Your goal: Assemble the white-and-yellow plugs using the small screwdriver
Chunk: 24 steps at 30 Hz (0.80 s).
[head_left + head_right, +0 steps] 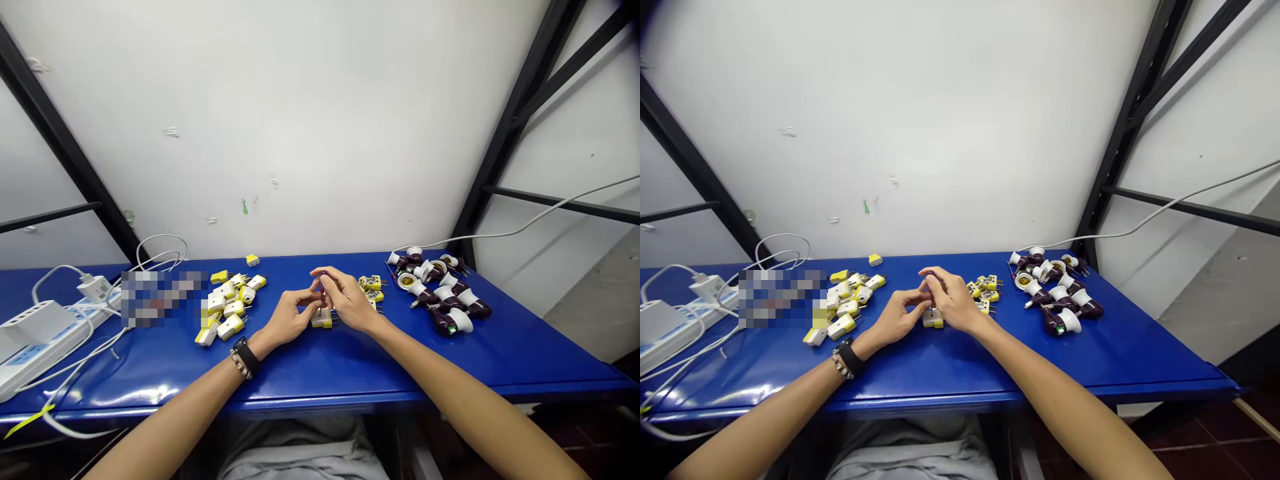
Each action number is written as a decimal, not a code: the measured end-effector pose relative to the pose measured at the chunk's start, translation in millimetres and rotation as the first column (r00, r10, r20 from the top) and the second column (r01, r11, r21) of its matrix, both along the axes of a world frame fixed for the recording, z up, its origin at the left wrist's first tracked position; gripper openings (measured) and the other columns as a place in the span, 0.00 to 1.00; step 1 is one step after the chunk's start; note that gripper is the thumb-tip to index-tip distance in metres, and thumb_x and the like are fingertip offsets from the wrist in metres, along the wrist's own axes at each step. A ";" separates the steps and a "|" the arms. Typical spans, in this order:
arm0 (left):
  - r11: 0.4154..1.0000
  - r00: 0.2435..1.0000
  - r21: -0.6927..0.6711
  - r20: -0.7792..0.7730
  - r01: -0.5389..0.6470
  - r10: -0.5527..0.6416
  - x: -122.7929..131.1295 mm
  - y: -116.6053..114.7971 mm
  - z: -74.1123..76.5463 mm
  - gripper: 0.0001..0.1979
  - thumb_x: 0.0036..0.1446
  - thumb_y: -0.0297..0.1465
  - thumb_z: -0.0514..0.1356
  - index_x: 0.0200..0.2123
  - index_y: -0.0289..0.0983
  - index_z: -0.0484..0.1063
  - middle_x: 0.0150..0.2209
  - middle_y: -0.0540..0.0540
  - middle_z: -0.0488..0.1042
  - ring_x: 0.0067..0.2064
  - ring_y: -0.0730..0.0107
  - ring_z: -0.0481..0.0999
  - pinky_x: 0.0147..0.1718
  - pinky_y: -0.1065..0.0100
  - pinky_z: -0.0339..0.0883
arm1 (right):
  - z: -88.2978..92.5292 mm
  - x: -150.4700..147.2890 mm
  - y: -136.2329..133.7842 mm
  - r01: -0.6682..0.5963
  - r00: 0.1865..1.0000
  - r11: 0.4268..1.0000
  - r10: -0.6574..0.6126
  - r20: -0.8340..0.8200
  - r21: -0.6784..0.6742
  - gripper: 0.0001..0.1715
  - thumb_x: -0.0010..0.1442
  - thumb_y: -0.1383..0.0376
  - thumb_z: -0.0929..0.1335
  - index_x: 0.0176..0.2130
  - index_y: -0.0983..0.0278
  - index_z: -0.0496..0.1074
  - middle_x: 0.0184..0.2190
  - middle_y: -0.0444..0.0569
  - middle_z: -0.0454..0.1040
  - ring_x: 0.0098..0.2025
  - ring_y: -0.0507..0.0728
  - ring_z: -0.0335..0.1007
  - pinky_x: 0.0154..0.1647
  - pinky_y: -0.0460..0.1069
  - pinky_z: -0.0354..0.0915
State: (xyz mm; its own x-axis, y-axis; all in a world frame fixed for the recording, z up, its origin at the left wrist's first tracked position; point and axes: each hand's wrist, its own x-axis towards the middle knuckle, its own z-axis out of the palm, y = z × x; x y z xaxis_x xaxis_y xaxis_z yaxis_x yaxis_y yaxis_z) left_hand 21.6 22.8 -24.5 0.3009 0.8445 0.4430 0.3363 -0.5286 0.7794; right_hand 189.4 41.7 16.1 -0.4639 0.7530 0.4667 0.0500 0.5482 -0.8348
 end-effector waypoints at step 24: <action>0.995 0.992 0.071 -0.103 -0.069 0.076 -2.5 0.1 4.0 0.10 0.62 0.35 0.61 0.33 0.35 0.78 0.31 0.47 0.80 0.32 0.69 0.75 0.34 0.69 0.66 | -1.0 1.0 -0.6 0.052 0.998 0.999 -0.052 0.028 0.003 0.19 0.66 0.56 0.66 0.52 0.63 0.69 0.34 0.46 0.73 0.29 0.51 0.70 0.29 0.46 0.67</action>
State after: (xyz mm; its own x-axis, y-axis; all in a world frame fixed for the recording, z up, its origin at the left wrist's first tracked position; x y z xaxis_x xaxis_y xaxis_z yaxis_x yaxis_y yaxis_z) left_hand 19.0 22.9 -20.5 0.2883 0.8353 0.4682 0.4540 -0.5497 0.7012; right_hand 190.4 41.2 15.2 -0.4374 0.7753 0.4556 0.1017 0.5461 -0.8315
